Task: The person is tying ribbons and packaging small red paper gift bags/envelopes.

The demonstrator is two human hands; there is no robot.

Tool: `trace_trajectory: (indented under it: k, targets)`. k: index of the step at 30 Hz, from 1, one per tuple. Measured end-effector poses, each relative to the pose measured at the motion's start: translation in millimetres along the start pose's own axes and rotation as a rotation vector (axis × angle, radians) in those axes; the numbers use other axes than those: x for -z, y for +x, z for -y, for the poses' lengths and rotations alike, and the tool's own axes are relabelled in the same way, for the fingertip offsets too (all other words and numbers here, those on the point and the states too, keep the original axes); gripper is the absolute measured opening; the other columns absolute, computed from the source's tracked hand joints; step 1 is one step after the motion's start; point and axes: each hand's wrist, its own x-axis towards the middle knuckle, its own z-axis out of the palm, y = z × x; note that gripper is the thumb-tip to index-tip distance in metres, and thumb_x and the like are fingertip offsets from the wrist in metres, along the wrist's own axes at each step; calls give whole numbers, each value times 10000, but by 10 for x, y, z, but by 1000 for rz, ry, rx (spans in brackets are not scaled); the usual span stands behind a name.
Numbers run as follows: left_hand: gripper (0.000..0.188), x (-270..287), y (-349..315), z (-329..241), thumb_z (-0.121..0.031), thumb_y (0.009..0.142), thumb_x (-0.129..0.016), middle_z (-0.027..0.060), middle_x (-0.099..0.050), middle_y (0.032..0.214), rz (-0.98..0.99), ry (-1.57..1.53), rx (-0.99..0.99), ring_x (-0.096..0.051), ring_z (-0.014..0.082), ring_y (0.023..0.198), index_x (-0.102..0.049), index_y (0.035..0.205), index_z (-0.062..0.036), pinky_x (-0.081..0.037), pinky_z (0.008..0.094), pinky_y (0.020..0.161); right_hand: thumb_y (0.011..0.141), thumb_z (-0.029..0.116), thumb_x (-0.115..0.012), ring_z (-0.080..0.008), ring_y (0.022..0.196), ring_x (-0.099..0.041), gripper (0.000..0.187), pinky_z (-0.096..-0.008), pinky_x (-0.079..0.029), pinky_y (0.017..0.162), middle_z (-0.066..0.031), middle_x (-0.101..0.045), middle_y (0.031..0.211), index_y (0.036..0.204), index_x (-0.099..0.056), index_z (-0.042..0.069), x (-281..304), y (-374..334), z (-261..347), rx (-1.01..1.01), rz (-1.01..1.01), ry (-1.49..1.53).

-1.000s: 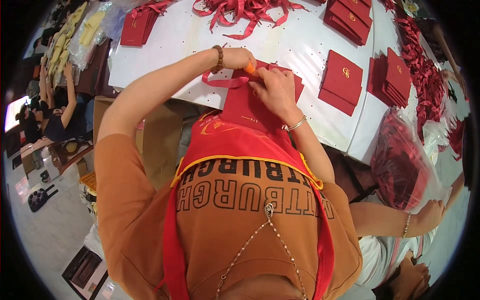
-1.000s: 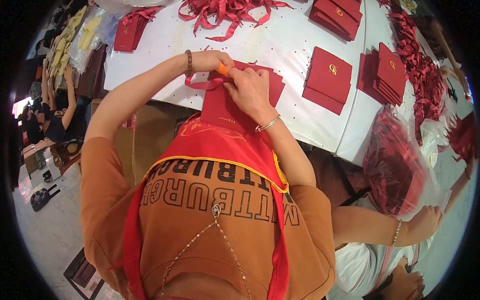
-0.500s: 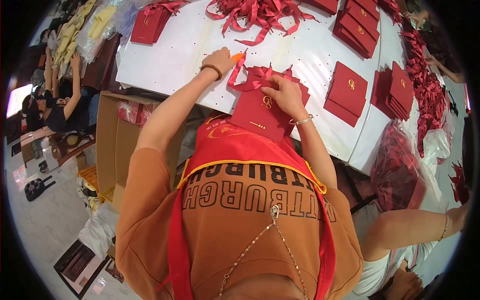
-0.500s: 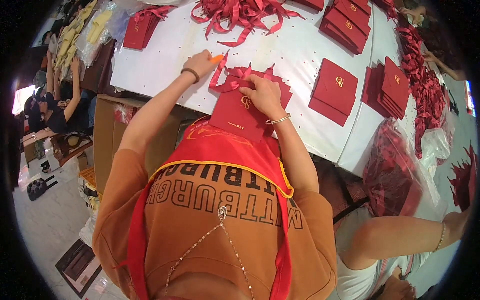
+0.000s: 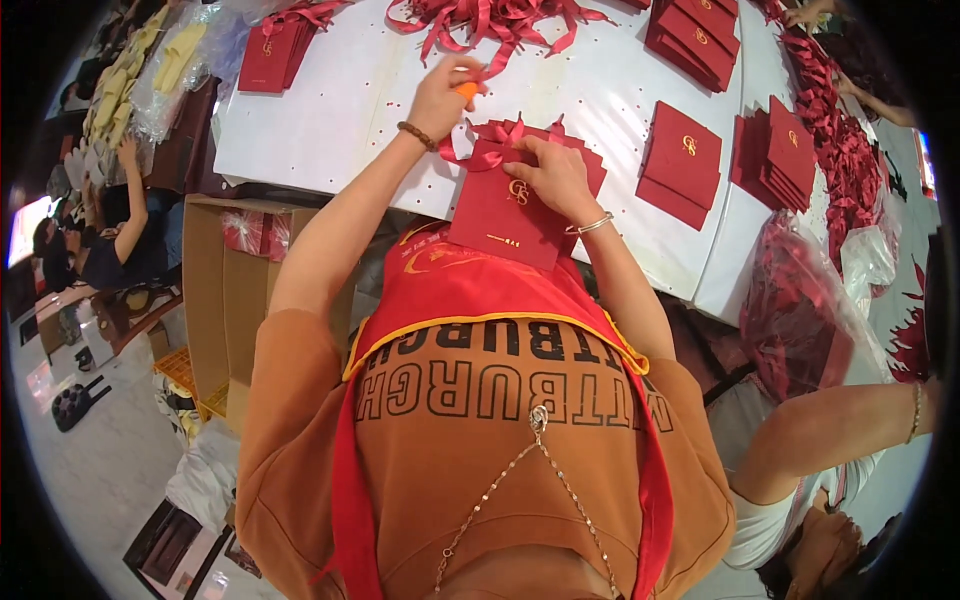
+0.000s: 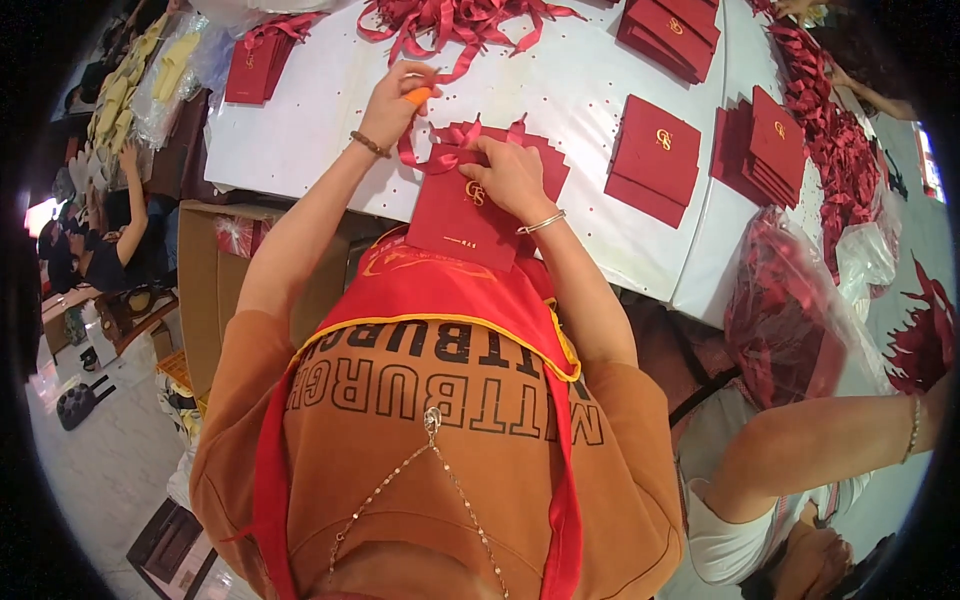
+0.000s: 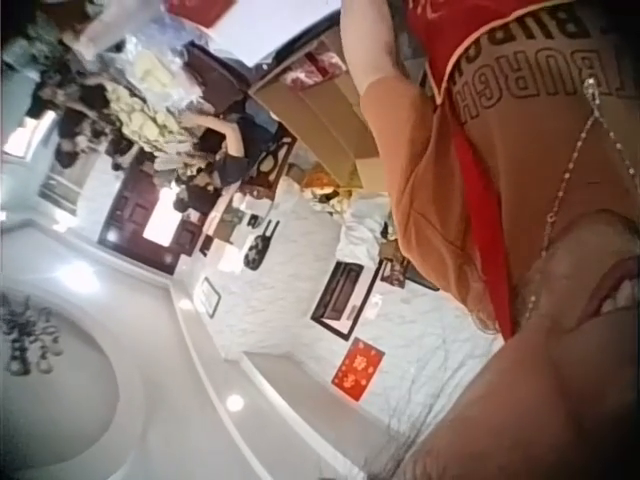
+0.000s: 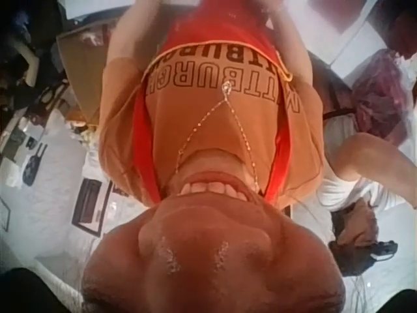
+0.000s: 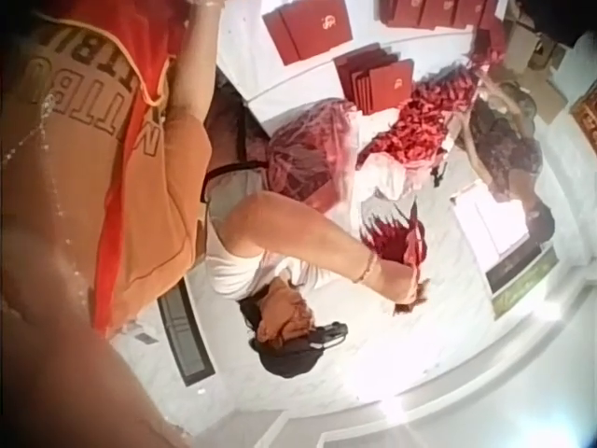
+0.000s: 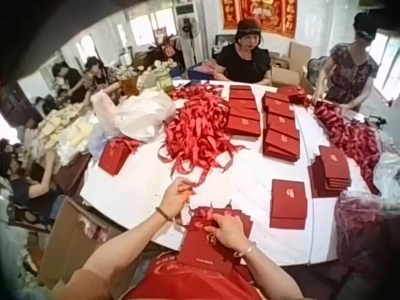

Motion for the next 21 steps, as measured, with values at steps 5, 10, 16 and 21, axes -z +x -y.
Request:
trace_trajectory:
  k: [5, 10, 16, 21]
  targets:
    - [313, -280, -277, -251, 31, 767, -424, 62, -622, 870, 345, 422, 67, -555, 84, 709, -595, 1021, -29, -469, 236, 655, 722, 345, -656, -242, 851, -557, 310, -384, -368, 728, -61, -621, 898, 955, -631, 142, 38, -17, 82, 130, -33, -222]
    - [360, -294, -314, -85, 39, 758, -416, 84, -630, 928, 411, 294, -79, -572, 105, 810, -596, 1059, -41, -454, 237, 754, 650, 314, -717, -247, 907, -483, 340, -395, -373, 726, -67, -515, 940, 918, -622, 128, 229, -220, 127, 208, -193, -444]
    - [355, -221, -284, 16, 32, 770, -409, 79, -636, 902, 472, 151, 27, -579, 119, 778, -604, 1057, -46, -462, 240, 711, 707, 237, -699, -269, 768, -567, 323, -342, -459, 663, -111, -570, 865, 943, -578, 52, 283, -352, -68, -8, -124, 22]
    - [310, -185, -350, -240, 1, 829, -428, 45, -587, 762, 215, -253, 37, -512, 53, 601, -574, 1101, -32, -417, 175, 538, 751, 211, -680, -196, 691, -593, 302, -290, -461, 659, -118, -617, 748, 951, -567, 15, 241, -333, -137, -171, -27, 209]
